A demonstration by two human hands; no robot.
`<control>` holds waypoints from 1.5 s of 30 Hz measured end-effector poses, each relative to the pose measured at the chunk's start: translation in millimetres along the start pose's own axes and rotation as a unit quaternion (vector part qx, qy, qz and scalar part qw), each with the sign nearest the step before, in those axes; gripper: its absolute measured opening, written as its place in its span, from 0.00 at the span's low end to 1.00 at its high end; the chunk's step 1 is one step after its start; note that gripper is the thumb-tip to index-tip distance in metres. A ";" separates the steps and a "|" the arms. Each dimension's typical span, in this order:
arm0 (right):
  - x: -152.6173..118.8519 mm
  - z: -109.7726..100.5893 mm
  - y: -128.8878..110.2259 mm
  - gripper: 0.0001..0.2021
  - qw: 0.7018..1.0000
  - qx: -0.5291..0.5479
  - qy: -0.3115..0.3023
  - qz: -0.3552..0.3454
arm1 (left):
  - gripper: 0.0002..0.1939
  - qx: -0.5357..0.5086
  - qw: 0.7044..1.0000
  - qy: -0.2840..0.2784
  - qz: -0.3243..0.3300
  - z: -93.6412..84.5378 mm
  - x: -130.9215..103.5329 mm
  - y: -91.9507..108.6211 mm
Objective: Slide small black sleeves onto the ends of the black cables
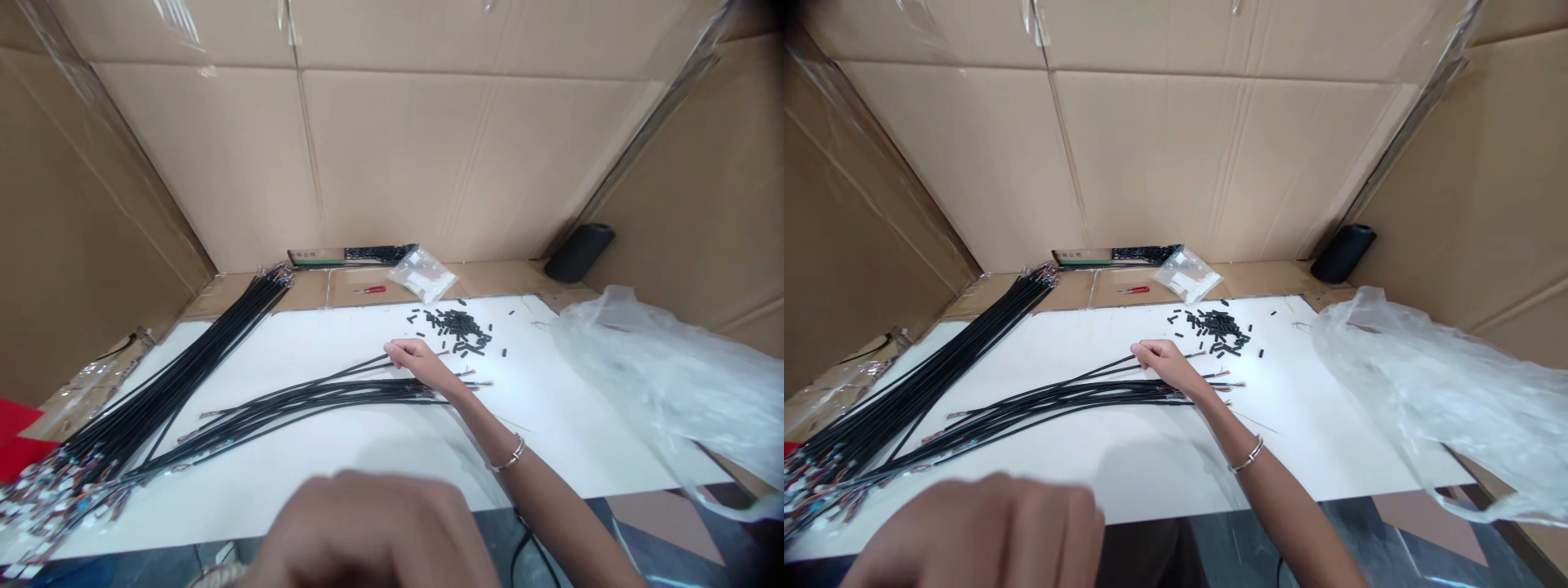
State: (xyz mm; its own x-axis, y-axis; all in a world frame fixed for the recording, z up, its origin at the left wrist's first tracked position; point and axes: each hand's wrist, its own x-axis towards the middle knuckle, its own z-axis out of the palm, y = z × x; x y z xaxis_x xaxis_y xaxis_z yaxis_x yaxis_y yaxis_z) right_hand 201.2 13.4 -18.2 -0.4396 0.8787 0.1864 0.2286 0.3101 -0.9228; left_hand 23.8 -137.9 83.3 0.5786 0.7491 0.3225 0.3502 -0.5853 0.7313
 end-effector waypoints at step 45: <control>0.9 8.2 -3.9 0.21 0.997 0.063 -0.054 -0.007 | 0.18 -0.311 0.912 -0.128 -0.236 -11.2 67.2 -158.9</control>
State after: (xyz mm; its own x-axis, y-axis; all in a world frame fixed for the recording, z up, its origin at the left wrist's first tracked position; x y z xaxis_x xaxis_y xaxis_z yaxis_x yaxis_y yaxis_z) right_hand 192.8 10.0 -17.2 -0.5345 0.8281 0.1687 0.1132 0.2680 -0.9567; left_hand -1.3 8.9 -4.4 0.6521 0.7291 -0.2079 0.1647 0.1315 0.9775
